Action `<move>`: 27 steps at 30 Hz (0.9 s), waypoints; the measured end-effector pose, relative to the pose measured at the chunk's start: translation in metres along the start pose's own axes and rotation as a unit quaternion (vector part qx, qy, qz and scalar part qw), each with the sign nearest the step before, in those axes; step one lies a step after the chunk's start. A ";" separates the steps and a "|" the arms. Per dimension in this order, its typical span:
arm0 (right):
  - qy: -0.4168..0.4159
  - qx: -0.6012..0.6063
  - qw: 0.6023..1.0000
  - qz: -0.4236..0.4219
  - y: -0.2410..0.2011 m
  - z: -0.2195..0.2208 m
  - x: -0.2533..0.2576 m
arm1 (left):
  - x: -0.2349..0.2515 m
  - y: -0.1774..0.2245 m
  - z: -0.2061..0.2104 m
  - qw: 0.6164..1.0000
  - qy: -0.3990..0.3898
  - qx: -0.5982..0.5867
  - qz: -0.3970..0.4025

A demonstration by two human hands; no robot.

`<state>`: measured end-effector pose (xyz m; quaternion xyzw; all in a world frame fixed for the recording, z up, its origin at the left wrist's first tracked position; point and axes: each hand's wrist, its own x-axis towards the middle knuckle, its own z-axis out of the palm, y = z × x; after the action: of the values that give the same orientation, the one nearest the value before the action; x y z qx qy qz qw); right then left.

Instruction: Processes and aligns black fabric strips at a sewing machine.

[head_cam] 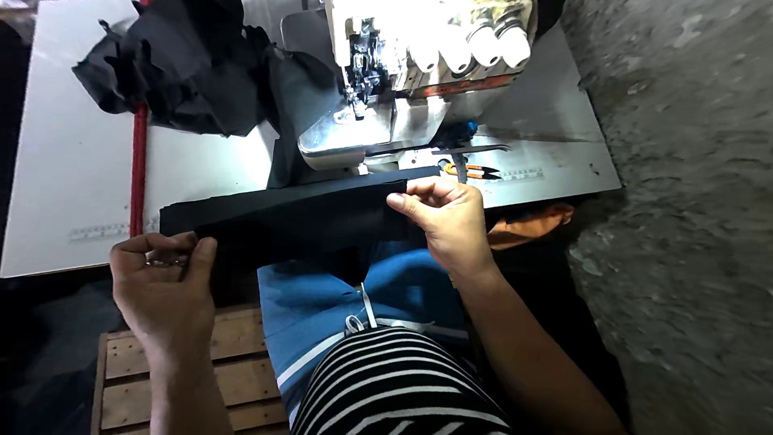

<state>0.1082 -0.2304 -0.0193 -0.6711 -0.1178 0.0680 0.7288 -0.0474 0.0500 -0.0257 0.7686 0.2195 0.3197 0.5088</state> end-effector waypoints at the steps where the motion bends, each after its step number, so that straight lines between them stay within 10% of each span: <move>1: 0.004 -0.007 1.000 0.000 0.000 0.001 0.001 | 0.000 0.000 0.000 1.000 0.001 0.005 -0.001; 16: 0.032 -0.052 0.998 -0.011 0.009 0.007 0.015 | 0.009 -0.007 0.004 0.999 0.015 -0.019 0.030; 23: 0.050 -0.197 0.970 -0.132 0.009 0.025 0.058 | 0.062 0.011 -0.012 0.991 0.034 0.098 0.089; 27: 0.080 -0.259 0.945 -0.184 0.017 0.044 0.087 | 0.092 0.019 0.044 0.956 -0.043 0.268 0.110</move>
<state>0.1810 -0.1638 -0.0265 -0.8067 -0.1944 -0.1542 0.5364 0.0486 0.0750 0.0043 0.9092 0.1893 0.2695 0.2546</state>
